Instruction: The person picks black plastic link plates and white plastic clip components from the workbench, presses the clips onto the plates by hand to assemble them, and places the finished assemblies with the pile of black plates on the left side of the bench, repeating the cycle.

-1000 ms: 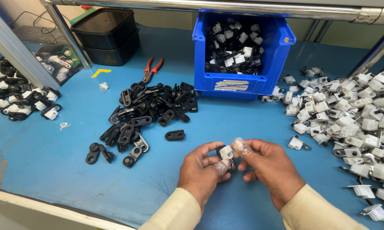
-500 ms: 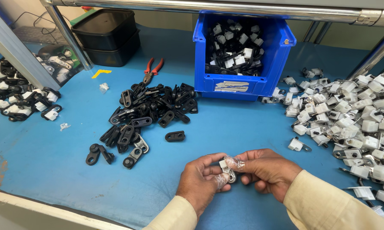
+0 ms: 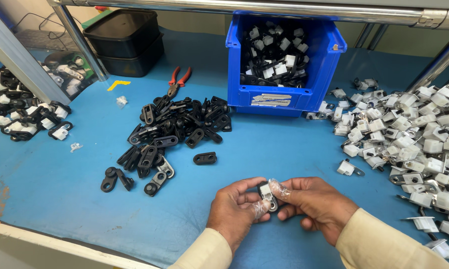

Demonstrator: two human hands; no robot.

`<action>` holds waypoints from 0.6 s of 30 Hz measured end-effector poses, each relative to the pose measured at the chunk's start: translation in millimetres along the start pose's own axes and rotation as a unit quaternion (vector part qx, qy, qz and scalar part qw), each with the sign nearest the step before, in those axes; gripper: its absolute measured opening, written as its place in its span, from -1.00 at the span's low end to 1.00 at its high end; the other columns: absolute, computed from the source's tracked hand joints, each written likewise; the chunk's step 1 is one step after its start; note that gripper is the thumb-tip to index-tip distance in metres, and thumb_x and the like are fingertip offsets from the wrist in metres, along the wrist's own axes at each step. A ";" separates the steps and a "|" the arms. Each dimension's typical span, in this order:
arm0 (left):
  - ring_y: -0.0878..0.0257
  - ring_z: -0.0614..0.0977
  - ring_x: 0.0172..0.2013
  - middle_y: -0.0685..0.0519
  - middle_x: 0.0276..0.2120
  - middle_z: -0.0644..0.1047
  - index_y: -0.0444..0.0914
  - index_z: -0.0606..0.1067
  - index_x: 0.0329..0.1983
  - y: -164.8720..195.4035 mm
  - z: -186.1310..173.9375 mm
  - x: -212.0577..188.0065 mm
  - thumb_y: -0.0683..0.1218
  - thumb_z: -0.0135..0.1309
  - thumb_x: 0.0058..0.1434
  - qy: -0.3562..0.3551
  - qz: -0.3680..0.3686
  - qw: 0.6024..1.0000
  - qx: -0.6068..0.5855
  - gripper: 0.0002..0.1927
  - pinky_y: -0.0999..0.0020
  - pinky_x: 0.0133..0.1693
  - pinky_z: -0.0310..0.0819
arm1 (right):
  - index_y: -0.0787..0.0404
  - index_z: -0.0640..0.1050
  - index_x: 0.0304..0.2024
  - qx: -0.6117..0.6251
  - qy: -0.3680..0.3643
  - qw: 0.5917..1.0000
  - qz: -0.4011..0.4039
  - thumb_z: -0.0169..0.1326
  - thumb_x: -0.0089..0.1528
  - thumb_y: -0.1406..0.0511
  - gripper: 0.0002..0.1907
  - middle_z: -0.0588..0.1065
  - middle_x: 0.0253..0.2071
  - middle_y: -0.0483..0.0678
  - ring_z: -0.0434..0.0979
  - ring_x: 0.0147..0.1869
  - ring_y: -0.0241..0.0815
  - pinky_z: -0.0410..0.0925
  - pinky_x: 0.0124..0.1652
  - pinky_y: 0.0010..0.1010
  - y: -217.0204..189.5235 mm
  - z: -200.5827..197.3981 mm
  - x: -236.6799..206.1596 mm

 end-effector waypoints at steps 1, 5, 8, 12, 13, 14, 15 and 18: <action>0.27 0.72 -0.20 -0.09 -0.12 0.66 -0.27 0.50 0.21 -0.2 -0.7 0.1 -0.35 0.13 0.17 -0.008 0.003 1.000 -0.003 -0.50 0.45 -0.20 0.72 | 0.24 0.62 -0.20 0.002 0.003 1.000 0.009 0.22 0.26 0.14 -0.72 0.62 -0.40 -0.10 0.49 -0.47 -0.40 0.03 -0.67 -0.62 0.9 0.5 -0.8; 0.27 0.73 -0.20 -0.08 -0.12 0.66 -0.27 0.50 0.21 0.1 -0.6 1.0 -0.34 0.13 0.16 -0.022 0.010 1.000 0.019 -0.50 0.44 -0.22 0.73 | 0.28 0.63 -0.21 -0.018 -0.003 1.000 -0.007 0.23 0.23 0.24 -0.78 0.61 -0.43 -0.06 0.45 -0.50 -0.40 0.03 -0.66 -0.59 1.1 -0.7 6.5; 0.28 0.73 -0.25 -0.08 -0.16 0.67 -0.29 0.51 0.18 1.8 1.7 0.7 -0.34 0.16 0.17 -0.006 0.001 0.999 0.042 -0.53 0.47 -0.24 0.72 | 0.31 0.61 -0.25 -0.016 0.019 0.999 -0.035 0.21 0.24 0.28 -0.82 0.58 -0.46 -0.05 0.42 -0.53 -0.37 0.01 -0.65 -0.55 5.1 -1.1 14.1; 0.28 0.71 -0.35 -0.07 -0.24 0.70 -0.27 0.55 0.14 3.7 9.5 -0.8 -0.34 0.17 0.16 0.062 -0.021 0.995 0.070 -0.56 0.47 -0.32 0.68 | 0.34 0.59 -0.28 0.067 0.105 0.989 -0.081 0.10 0.28 0.32 -0.83 0.54 -0.49 -0.03 0.36 -0.57 -0.28 0.01 -0.66 -0.47 21.1 16.3 15.2; 0.29 0.71 -0.36 -0.06 -0.25 0.70 -0.27 0.56 0.13 4.1 10.4 -1.9 -0.34 0.18 0.15 0.072 -0.022 0.994 0.073 -0.56 0.47 -0.33 0.68 | 0.35 0.60 -0.27 0.089 0.126 0.984 -0.094 0.07 0.29 0.32 -0.81 0.55 -0.49 -0.03 0.36 -0.57 -0.26 0.02 -0.67 -0.46 26.3 20.4 11.7; 0.29 0.71 -0.38 -0.06 -0.27 0.70 -0.27 0.57 0.11 4.3 11.2 -2.8 -0.35 0.19 0.15 0.082 -0.023 0.993 0.076 -0.57 0.48 -0.35 0.68 | 0.32 0.62 -0.23 0.020 0.158 0.968 -0.194 0.06 0.28 0.34 -0.83 0.55 -0.47 -0.06 0.42 -0.56 -0.30 0.14 -0.63 -0.52 29.3 23.4 4.9; 0.31 0.71 -0.37 -0.05 -0.26 0.70 -0.26 0.57 0.11 4.8 11.4 -3.4 -0.36 0.18 0.14 0.087 -0.024 0.994 0.068 -0.56 0.48 -0.34 0.69 | 0.29 0.65 -0.20 -0.050 0.188 0.937 -0.291 0.04 0.26 0.35 -0.81 0.56 -0.46 -0.08 0.48 -0.56 -0.33 0.25 -0.60 -0.57 33.5 27.7 -4.6; 0.33 0.73 -0.34 -0.04 -0.25 0.70 -0.25 0.55 0.12 5.7 12.9 -4.6 -0.37 0.17 0.14 0.093 -0.022 0.994 0.057 -0.54 0.49 -0.31 0.70 | 0.25 0.67 -0.08 -0.193 0.210 0.863 -0.416 0.07 0.24 0.34 -0.74 0.59 -0.42 -0.10 0.54 -0.52 -0.36 0.39 -0.55 -0.62 33.2 26.4 -22.1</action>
Point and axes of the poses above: each hand's wrist, its own x-axis towards the middle knuckle, its own z-axis out of the palm, y = z × x, the point moved 2 cm from there along x, towards the middle knuckle
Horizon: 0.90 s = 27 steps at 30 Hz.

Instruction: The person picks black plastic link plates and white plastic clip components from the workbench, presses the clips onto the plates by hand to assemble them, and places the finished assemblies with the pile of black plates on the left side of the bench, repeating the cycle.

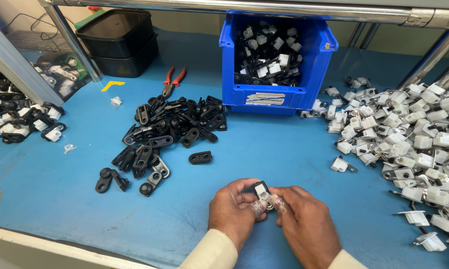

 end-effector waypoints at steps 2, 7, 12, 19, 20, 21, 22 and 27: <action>0.30 0.72 -0.33 -0.03 -0.24 0.70 -0.23 0.55 0.13 0.7 0.3 -1.2 -0.37 0.17 0.14 -0.003 0.006 1.000 0.015 -0.53 0.48 -0.29 0.69 | 0.27 0.66 -0.08 0.049 -0.036 0.995 0.081 0.10 0.25 0.30 -0.75 0.62 -0.41 -0.05 0.53 -0.50 -0.33 0.34 -0.57 -0.57 0.0 -4.6 0.0; 0.29 0.72 -0.22 -0.06 -0.15 0.65 -0.24 0.49 0.17 5.9 -1.4 -4.4 -0.35 0.12 0.19 -0.048 0.007 0.997 -0.064 -0.54 0.45 -0.23 0.71 | 0.30 0.60 -0.17 0.292 -0.109 0.864 0.395 0.15 0.30 0.23 -0.77 0.63 -0.40 0.01 0.49 -0.47 -0.34 0.16 -0.61 -0.54 9.9 -11.8 13.7; 0.28 0.71 -0.21 -0.02 -0.15 0.63 -0.16 0.48 0.17 10.1 0.3 -8.3 -0.29 0.14 0.24 -0.045 -0.020 0.998 -0.043 -0.57 0.42 -0.25 0.70 | 0.35 0.62 -0.18 0.320 -0.111 0.875 0.347 0.19 0.21 0.35 -0.82 0.54 -0.46 -0.04 0.39 -0.53 -0.39 0.06 -0.67 -0.55 14.6 -4.7 15.0; 0.27 0.70 -0.27 -0.03 -0.21 0.65 -0.21 0.54 0.12 8.7 7.7 -11.4 -0.33 0.16 0.19 0.006 -0.005 0.997 -0.081 -0.58 0.46 -0.29 0.68 | 0.40 0.55 -0.23 0.344 -0.029 0.864 0.366 0.08 0.31 0.14 -0.62 0.60 -0.44 -0.03 0.37 -0.61 -0.29 0.06 -0.69 -0.50 8.8 3.0 10.0; 0.28 0.69 -0.28 -0.03 -0.21 0.65 -0.20 0.54 0.12 7.8 8.3 -12.5 -0.33 0.17 0.20 0.010 -0.015 0.996 -0.092 -0.59 0.47 -0.29 0.68 | 0.38 0.56 -0.21 0.326 -0.033 0.872 0.364 0.12 0.30 0.16 -0.66 0.58 -0.45 -0.03 0.38 -0.60 -0.30 0.08 -0.68 -0.50 7.7 0.7 7.0; 0.28 0.69 -0.29 -0.03 -0.22 0.65 -0.21 0.53 0.11 7.8 8.2 -13.4 -0.33 0.16 0.21 0.010 -0.018 0.995 -0.095 -0.60 0.46 -0.29 0.68 | 0.36 0.57 -0.20 0.308 -0.037 0.880 0.360 0.16 0.29 0.19 -0.70 0.57 -0.45 -0.03 0.40 -0.60 -0.30 0.10 -0.67 -0.50 6.6 -0.8 4.8; 0.27 0.69 -0.30 -0.03 -0.22 0.65 -0.21 0.52 0.11 8.2 7.3 -14.3 -0.33 0.15 0.21 0.011 -0.021 0.995 -0.098 -0.61 0.46 -0.29 0.68 | 0.34 0.59 -0.19 0.290 -0.042 0.887 0.357 0.19 0.28 0.22 -0.73 0.55 -0.45 -0.03 0.41 -0.59 -0.31 0.12 -0.67 -0.49 5.7 -1.6 3.5; 0.28 0.69 -0.34 -0.04 -0.26 0.65 -0.25 0.53 0.04 11.4 14.0 -21.6 -0.32 0.18 0.19 0.066 0.001 0.994 -0.085 -0.66 0.44 -0.32 0.67 | 0.39 0.62 -0.18 0.299 0.014 0.888 0.349 0.13 0.25 0.32 -0.78 0.55 -0.44 0.03 0.38 -0.59 -0.29 0.11 -0.67 -0.48 4.9 8.6 7.5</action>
Point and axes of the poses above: each hand's wrist, its own x-axis towards the middle knuckle, its own z-axis out of the palm, y = z × x, the point moved 2 cm from there along x, towards the middle knuckle
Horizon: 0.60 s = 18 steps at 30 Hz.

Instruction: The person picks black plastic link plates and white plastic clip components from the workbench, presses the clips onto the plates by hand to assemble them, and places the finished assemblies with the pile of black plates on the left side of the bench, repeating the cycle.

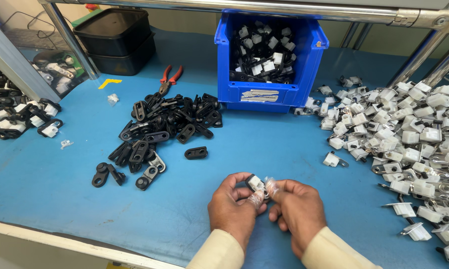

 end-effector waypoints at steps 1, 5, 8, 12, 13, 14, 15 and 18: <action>0.27 0.69 -0.35 -0.04 -0.27 0.66 -0.25 0.53 0.03 -0.2 2.6 -0.8 -0.31 0.18 0.19 0.015 -0.002 1.000 0.006 -0.67 0.43 -0.33 0.65 | 0.39 0.61 -0.18 0.013 0.024 1.000 0.010 0.11 0.26 0.31 -0.78 0.56 -0.43 0.02 0.36 -0.60 -0.28 0.09 -0.67 -0.48 0.3 0.8 2.4; 0.26 0.68 -0.32 -0.02 -0.25 0.62 -0.28 0.50 0.03 -3.0 3.9 -1.3 -0.31 0.19 0.19 0.035 -0.034 0.997 -0.052 -0.67 0.46 -0.30 0.66 | 0.36 0.59 -0.20 0.027 -0.047 0.998 0.020 0.09 0.28 0.25 -0.74 0.56 -0.44 0.01 0.42 -0.58 -0.29 0.15 -0.67 -0.50 -0.5 -4.8 3.8; 0.23 0.69 -0.29 -0.05 -0.23 0.59 -0.27 0.46 0.04 -3.6 1.8 2.1 -0.31 0.18 0.18 0.007 -0.060 0.996 -0.069 -0.64 0.45 -0.27 0.68 | 0.35 0.61 -0.19 -0.003 -0.074 0.997 0.016 0.17 0.27 0.28 -0.78 0.58 -0.41 0.00 0.48 -0.53 -0.31 0.22 -0.64 -0.51 -1.8 -11.9 3.1; 0.26 0.68 -0.25 -0.03 -0.20 0.57 -0.27 0.45 0.06 7.5 -10.9 20.0 -0.26 0.24 0.14 -0.109 -0.072 0.989 0.074 -0.59 0.42 -0.26 0.67 | 0.38 0.63 -0.18 -0.048 -0.082 0.995 -0.011 0.17 0.25 0.33 -0.80 0.62 -0.40 0.01 0.53 -0.50 -0.28 0.27 -0.63 -0.49 -9.8 -16.0 10.5; 0.27 0.68 -0.24 -0.01 -0.20 0.59 -0.25 0.48 0.06 11.4 -18.0 25.7 -0.21 0.24 0.17 -0.133 -0.067 0.982 0.113 -0.62 0.44 -0.26 0.64 | 0.38 0.63 -0.17 -0.066 -0.082 0.994 -0.019 0.18 0.25 0.33 -0.80 0.63 -0.40 0.01 0.54 -0.50 -0.27 0.27 -0.63 -0.48 -12.2 -16.7 12.5; 0.29 0.69 -0.24 0.01 -0.19 0.60 -0.24 0.51 0.06 12.2 -23.0 28.8 -0.17 0.24 0.20 -0.155 -0.063 0.974 0.151 -0.64 0.46 -0.27 0.61 | 0.36 0.65 -0.18 -0.118 -0.082 0.989 -0.045 0.19 0.25 0.31 -0.80 0.63 -0.40 0.00 0.54 -0.50 -0.29 0.29 -0.62 -0.49 -14.0 -16.7 12.9; 0.29 0.68 -0.24 0.00 -0.21 0.62 -0.23 0.53 0.06 11.6 -25.5 30.2 -0.16 0.26 0.17 -0.163 -0.037 0.969 0.184 -0.63 0.43 -0.26 0.63 | 0.35 0.67 -0.20 -0.168 -0.082 0.980 -0.072 0.21 0.24 0.30 -0.79 0.64 -0.41 -0.02 0.55 -0.49 -0.32 0.31 -0.62 -0.49 -16.0 -16.1 13.2; 0.25 0.69 -0.25 -0.01 -0.24 0.66 -0.20 0.57 0.03 5.1 -24.4 29.6 -0.16 0.26 0.12 -0.170 -0.007 0.967 0.191 -0.63 0.36 -0.22 0.67 | 0.30 0.69 -0.22 -0.205 -0.061 0.972 -0.101 0.18 0.23 0.29 -0.80 0.63 -0.44 -0.02 0.51 -0.51 -0.32 0.31 -0.62 -0.49 -20.2 -12.2 12.8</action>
Point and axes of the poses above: each hand's wrist, its own x-axis towards the middle knuckle, its own z-axis out of the palm, y = z × x, the point moved 2 cm from there along x, towards the middle knuckle
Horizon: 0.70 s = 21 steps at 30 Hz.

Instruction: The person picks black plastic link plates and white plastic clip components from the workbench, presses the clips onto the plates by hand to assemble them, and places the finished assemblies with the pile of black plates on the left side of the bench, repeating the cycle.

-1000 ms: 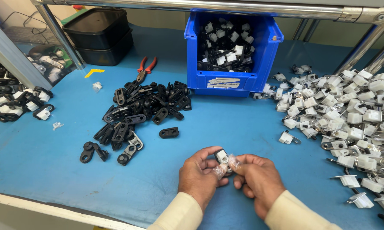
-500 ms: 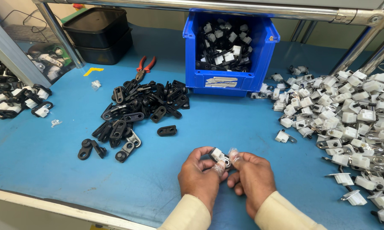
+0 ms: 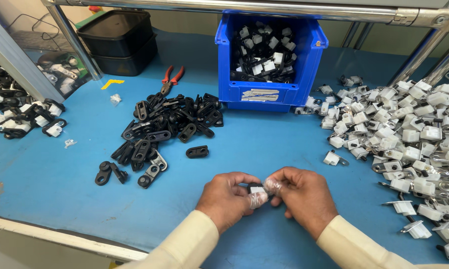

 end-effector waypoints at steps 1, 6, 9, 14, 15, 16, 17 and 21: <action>0.22 0.71 -0.24 -0.02 -0.24 0.67 -0.21 0.57 0.02 -2.3 5.5 -0.5 -0.17 0.22 0.12 0.008 -0.014 0.998 -0.060 -0.64 0.33 -0.21 0.68 | 0.29 0.69 -0.23 0.006 0.011 1.000 0.001 0.16 0.23 0.29 -0.81 0.62 -0.46 -0.01 0.49 -0.52 -0.30 0.30 -0.62 -0.48 -2.0 1.7 0.0; 0.16 0.73 -0.17 -0.08 -0.16 0.66 -0.28 0.55 0.04 -8.5 15.4 -12.8 -0.04 0.26 0.13 0.020 -0.096 0.973 -0.209 -0.58 0.26 -0.08 0.71 | 0.28 0.57 -0.27 0.204 0.048 0.972 0.112 0.05 0.35 0.11 -0.65 0.56 -0.42 -0.01 0.45 -0.52 -0.24 0.22 -0.62 -0.47 -3.8 5.5 -9.0; 0.13 0.73 -0.12 -0.10 -0.10 0.64 -0.31 0.50 0.07 -4.7 11.4 -16.3 0.03 0.27 0.12 0.004 -0.095 0.962 -0.255 -0.49 0.22 -0.05 0.70 | 0.23 0.58 -0.25 0.207 0.018 0.971 0.118 0.09 0.30 0.13 -0.72 0.58 -0.37 -0.07 0.48 -0.49 -0.27 0.24 -0.61 -0.48 -2.9 1.1 -13.8; 0.14 0.73 -0.09 -0.08 -0.07 0.64 -0.31 0.50 0.06 1.1 11.9 -15.6 0.08 0.24 0.13 -0.022 -0.113 0.956 -0.269 -0.48 0.21 0.00 0.68 | 0.31 0.62 -0.25 0.186 0.007 0.976 0.115 0.23 0.26 0.19 -0.73 0.52 -0.44 -0.10 0.38 -0.52 -0.36 0.17 -0.60 -0.52 8.4 3.2 -13.1; 0.14 0.73 -0.09 -0.07 -0.08 0.65 -0.30 0.49 0.04 1.4 13.0 -15.5 0.07 0.23 0.14 -0.024 -0.114 0.956 -0.268 -0.50 0.20 -0.01 0.68 | 0.32 0.63 -0.25 0.183 0.010 0.977 0.110 0.23 0.26 0.21 -0.74 0.50 -0.47 -0.09 0.33 -0.54 -0.36 0.14 -0.61 -0.53 10.8 4.1 -12.1; 0.13 0.73 -0.09 -0.07 -0.09 0.65 -0.30 0.49 0.03 1.7 13.6 -15.3 0.07 0.23 0.15 -0.026 -0.115 0.956 -0.267 -0.53 0.20 -0.02 0.68 | 0.34 0.64 -0.25 0.180 0.012 0.978 0.104 0.24 0.25 0.22 -0.74 0.47 -0.50 -0.08 0.28 -0.56 -0.37 0.11 -0.61 -0.53 12.1 5.7 -10.3; 0.13 0.73 -0.09 -0.06 -0.10 0.65 -0.30 0.48 0.01 1.5 14.1 -15.5 0.06 0.22 0.16 -0.028 -0.117 0.956 -0.267 -0.55 0.20 -0.02 0.68 | 0.33 0.64 -0.25 0.186 0.018 0.977 0.099 0.23 0.24 0.25 -0.77 0.47 -0.52 -0.09 0.25 -0.57 -0.37 0.08 -0.62 -0.53 12.8 7.6 -8.0; 0.11 0.73 -0.09 -0.05 -0.16 0.65 -0.24 0.46 -0.05 0.0 21.9 -15.1 0.02 0.21 0.17 0.004 -0.111 0.953 -0.282 -0.64 0.19 -0.04 0.67 | 0.28 0.65 -0.23 0.221 0.062 0.964 0.132 0.15 0.24 0.31 -0.84 0.47 -0.51 -0.14 0.21 -0.58 -0.39 0.03 -0.62 -0.52 10.7 12.9 -2.9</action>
Point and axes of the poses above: each hand's wrist, its own x-axis towards the middle knuckle, its own z-axis out of the palm, y = z × x, the point moved 2 cm from there along x, towards the middle knuckle
